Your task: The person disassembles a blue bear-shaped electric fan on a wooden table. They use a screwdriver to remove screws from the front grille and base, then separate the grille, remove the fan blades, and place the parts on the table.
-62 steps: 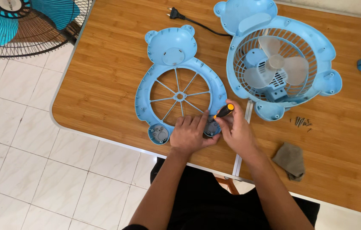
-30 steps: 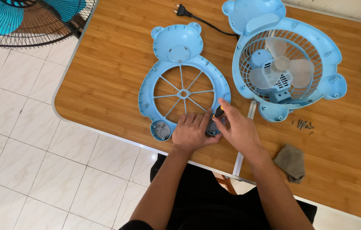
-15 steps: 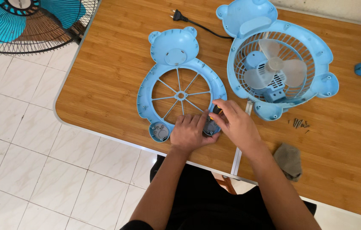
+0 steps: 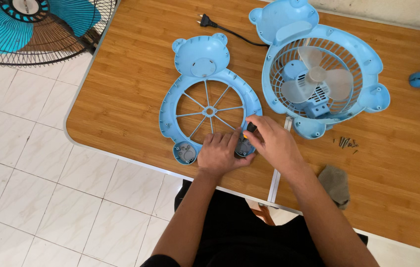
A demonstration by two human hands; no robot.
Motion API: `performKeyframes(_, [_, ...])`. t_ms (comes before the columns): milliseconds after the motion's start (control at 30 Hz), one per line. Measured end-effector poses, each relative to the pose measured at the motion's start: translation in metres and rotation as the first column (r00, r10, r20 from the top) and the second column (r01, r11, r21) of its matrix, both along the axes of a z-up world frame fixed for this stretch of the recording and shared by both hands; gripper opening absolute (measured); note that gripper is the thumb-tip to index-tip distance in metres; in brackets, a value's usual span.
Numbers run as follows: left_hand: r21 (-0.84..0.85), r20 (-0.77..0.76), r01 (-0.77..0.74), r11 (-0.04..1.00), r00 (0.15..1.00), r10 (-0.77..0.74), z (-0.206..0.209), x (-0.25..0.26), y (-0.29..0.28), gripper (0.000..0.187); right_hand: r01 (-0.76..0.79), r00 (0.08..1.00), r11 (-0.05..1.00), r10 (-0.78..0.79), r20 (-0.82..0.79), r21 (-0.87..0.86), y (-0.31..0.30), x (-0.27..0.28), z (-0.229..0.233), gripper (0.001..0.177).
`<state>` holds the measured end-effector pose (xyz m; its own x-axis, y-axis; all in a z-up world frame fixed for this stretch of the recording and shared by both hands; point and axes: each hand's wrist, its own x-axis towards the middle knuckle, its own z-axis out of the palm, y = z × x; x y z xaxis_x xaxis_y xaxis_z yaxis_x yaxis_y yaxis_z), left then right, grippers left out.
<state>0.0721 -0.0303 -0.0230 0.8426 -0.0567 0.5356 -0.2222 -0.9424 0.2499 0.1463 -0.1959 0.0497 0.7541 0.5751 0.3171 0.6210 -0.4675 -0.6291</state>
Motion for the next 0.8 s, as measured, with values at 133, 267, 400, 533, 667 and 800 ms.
performKeyframes(133, [-0.007, 0.009, 0.006, 1.0, 1.0, -0.006, -0.002, 0.0, 0.0, 0.072, -0.13, 0.989, 0.99, 0.126, 0.075, 0.05, 0.001, -0.001, 0.007, 0.037])
performKeyframes(267, [0.002, -0.001, 0.005, 1.0, 1.0, -0.005, -0.003, 0.001, 0.001, 0.074, -0.134, 0.99, 0.991, 0.134, -0.044, 0.001, 0.001, 0.004, 0.015, 0.04])
performKeyframes(400, [0.012, -0.01, -0.004, 1.0, 1.0, 0.004, -0.003, 0.001, 0.001, 0.078, -0.087, 0.966, 0.996, 0.088, -0.242, 0.012, -0.001, 0.005, 0.021, 0.033])
performKeyframes(533, [-0.004, 0.006, 0.001, 1.0, 1.0, -0.001, -0.003, 0.0, 0.0, 0.077, -0.124, 0.992, 0.992, 0.124, -0.003, -0.014, 0.0, 0.003, 0.022, 0.031])
performKeyframes(667, [-0.002, 0.015, 0.008, 1.0, 1.0, -0.008, -0.002, 0.0, 0.001, 0.076, -0.174, 0.984, 0.984, 0.173, -0.032, -0.025, 0.002, 0.005, 0.023, 0.035])
performKeyframes(800, [0.022, 0.003, 0.012, 1.0, 1.0, -0.012, 0.0, 0.001, 0.001, 0.072, -0.298, 0.954, 0.954, 0.298, -0.016, 0.029, 0.007, 0.007, 0.026, 0.043])
